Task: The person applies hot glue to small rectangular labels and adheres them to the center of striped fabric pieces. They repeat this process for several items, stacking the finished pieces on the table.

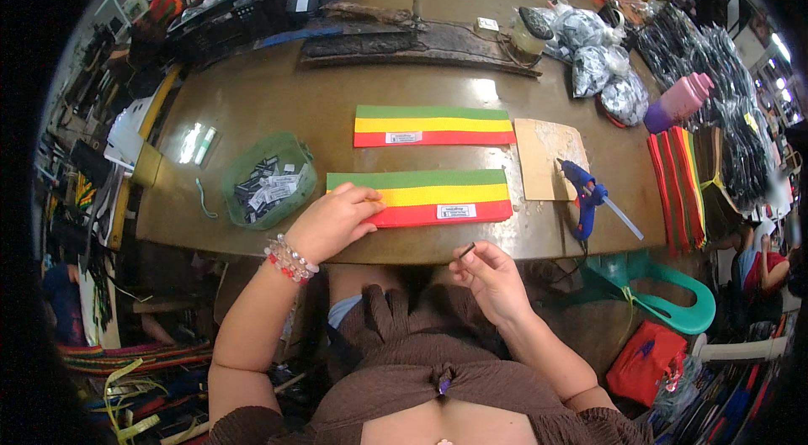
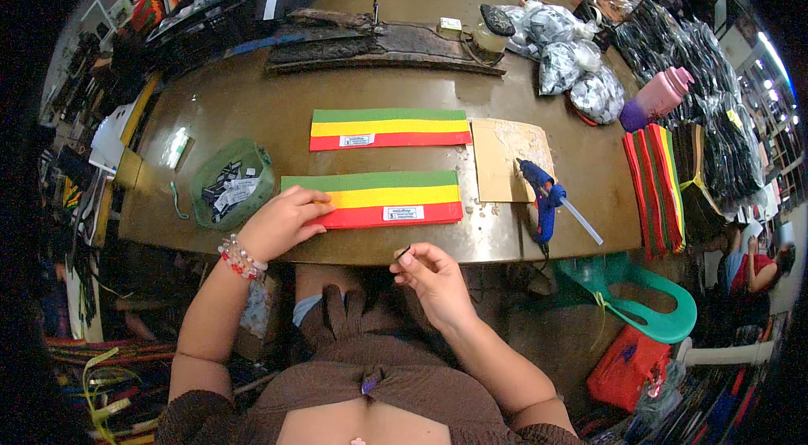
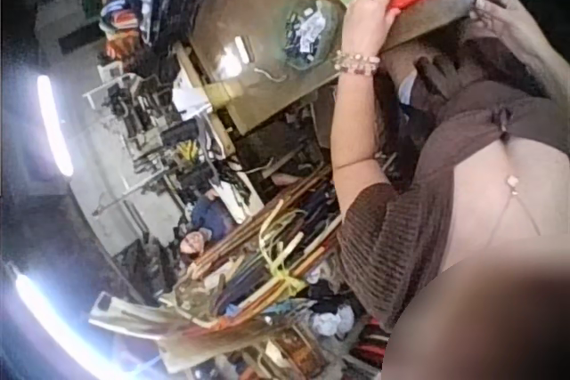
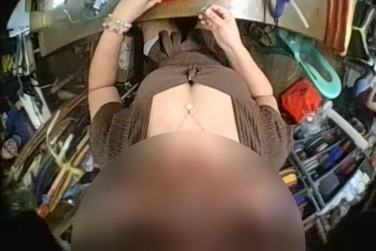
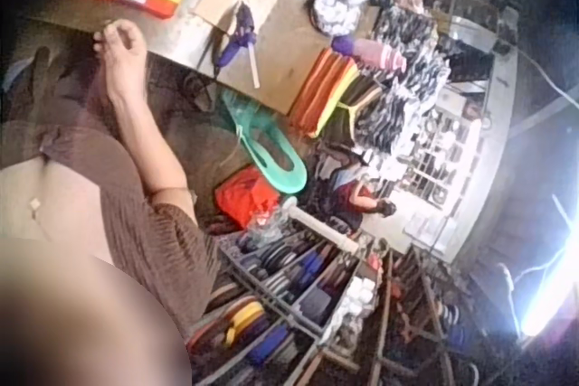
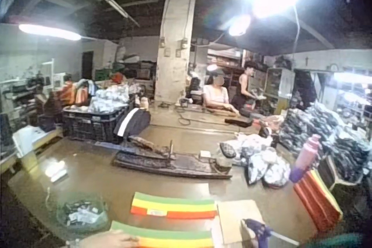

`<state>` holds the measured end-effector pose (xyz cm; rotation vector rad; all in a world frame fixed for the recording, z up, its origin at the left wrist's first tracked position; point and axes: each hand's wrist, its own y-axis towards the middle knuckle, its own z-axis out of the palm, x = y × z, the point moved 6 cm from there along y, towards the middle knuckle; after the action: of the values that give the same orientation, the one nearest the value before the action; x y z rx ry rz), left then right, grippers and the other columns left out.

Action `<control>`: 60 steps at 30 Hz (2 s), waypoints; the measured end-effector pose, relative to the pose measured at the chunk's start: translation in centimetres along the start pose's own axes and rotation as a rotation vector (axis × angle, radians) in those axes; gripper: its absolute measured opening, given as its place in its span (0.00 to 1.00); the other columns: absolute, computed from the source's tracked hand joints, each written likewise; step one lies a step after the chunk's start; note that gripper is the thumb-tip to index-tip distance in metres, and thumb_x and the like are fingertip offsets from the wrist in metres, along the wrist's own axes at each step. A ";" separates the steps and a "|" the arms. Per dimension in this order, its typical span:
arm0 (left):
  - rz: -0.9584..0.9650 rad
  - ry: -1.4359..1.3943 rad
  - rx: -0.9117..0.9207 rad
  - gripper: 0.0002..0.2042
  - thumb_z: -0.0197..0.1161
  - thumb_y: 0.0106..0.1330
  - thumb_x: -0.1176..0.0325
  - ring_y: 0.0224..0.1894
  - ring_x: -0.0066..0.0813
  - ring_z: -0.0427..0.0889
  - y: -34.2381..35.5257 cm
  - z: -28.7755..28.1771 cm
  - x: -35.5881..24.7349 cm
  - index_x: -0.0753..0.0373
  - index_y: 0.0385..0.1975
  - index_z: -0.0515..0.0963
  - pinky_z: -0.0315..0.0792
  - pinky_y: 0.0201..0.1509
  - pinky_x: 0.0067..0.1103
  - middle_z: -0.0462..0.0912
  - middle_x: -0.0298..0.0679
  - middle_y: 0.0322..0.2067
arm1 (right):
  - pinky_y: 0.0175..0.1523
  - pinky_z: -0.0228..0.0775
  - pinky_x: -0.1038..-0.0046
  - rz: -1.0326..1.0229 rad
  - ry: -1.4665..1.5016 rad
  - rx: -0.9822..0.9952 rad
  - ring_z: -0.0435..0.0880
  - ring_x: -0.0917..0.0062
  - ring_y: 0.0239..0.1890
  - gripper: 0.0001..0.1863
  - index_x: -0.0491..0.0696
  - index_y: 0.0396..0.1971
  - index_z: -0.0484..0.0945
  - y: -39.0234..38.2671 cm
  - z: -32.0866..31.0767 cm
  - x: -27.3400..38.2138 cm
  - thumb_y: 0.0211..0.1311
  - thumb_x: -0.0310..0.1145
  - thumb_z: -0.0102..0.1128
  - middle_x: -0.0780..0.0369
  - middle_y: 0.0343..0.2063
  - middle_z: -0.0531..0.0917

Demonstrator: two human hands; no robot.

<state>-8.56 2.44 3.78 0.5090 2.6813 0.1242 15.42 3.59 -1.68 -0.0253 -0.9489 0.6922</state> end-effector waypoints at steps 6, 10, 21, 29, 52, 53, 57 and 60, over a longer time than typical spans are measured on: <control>0.098 0.014 0.074 0.14 0.64 0.58 0.70 0.47 0.42 0.78 0.5 -0.6 0.6 0.65 0.44 0.80 0.74 0.54 0.30 0.82 0.43 0.45 | 0.46 0.76 0.74 -0.008 -0.030 0.022 0.83 0.76 0.41 0.05 0.45 0.38 0.78 0.4 0.2 -0.7 0.65 0.28 0.61 0.62 0.40 0.82; 0.062 0.034 0.076 0.10 0.61 0.56 0.73 0.43 0.42 0.80 0.7 -0.9 -1.4 0.67 0.36 0.79 0.74 0.50 0.30 0.83 0.45 0.35 | 0.49 0.76 0.72 0.000 0.017 0.015 0.83 0.74 0.43 0.06 0.44 0.39 0.78 0.6 0.7 -1.5 0.65 0.28 0.61 0.60 0.42 0.82; -0.276 -0.526 -0.209 0.14 0.61 0.59 0.74 0.36 0.38 0.85 0.2 -0.3 -7.9 0.69 0.45 0.80 0.79 0.41 0.26 0.84 0.50 0.38 | 0.58 0.71 0.70 -0.027 0.267 0.006 0.80 0.75 0.46 0.08 0.41 0.41 0.78 2.0 3.2 -3.3 0.67 0.30 0.58 0.60 0.42 0.81; -0.349 -0.615 -0.224 0.14 0.61 0.59 0.76 0.37 0.34 0.85 0.2 0.0 -7.9 0.69 0.45 0.80 0.79 0.42 0.24 0.84 0.49 0.38 | 0.57 0.71 0.71 -0.020 0.248 0.015 0.81 0.77 0.44 0.08 0.41 0.41 0.79 1.9 3.8 -2.9 0.67 0.30 0.58 0.61 0.39 0.83; -0.217 0.122 -0.123 0.10 0.63 0.64 0.65 0.27 0.45 0.82 1.3 -3.1 -11.2 0.67 0.34 0.80 0.75 0.31 0.33 0.81 0.50 0.27 | 0.53 0.66 0.62 -1.158 -1.092 -0.238 0.73 0.66 0.51 0.16 0.49 0.32 0.76 -0.2 5.0 2.7 0.42 0.32 0.72 0.59 0.45 0.75; -0.196 0.127 -0.127 0.10 0.63 0.64 0.65 0.27 0.45 0.82 1.1 -3.1 -11.4 0.67 0.35 0.79 0.75 0.32 0.33 0.81 0.50 0.27 | 0.57 0.60 0.58 -1.279 -1.209 -0.202 0.70 0.64 0.56 0.18 0.51 0.34 0.77 -0.5 6.0 3.1 0.39 0.34 0.71 0.60 0.45 0.74; -0.135 0.197 -0.127 0.10 0.62 0.65 0.66 0.30 0.48 0.81 0.5 -3.1 -12.3 0.67 0.37 0.79 0.74 0.34 0.34 0.81 0.51 0.29 | 0.69 0.50 0.47 -1.359 -1.497 -0.089 0.73 0.67 0.50 0.04 0.49 0.23 0.80 0.4 8.4 3.4 0.48 0.32 0.59 0.62 0.35 0.76; -0.203 0.153 -0.092 0.10 0.61 0.66 0.66 0.32 0.50 0.81 -0.2 -3.5 -12.3 0.67 0.39 0.79 0.75 0.36 0.35 0.82 0.53 0.30 | 0.72 0.42 0.43 -1.340 -1.628 -0.026 0.74 0.68 0.46 0.05 0.49 0.20 0.80 1.3 8.8 3.2 0.50 0.33 0.57 0.63 0.30 0.75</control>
<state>0.38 -2.30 11.54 0.2047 2.8419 0.2354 9.32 4.01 5.59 1.2053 -2.1064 -0.7881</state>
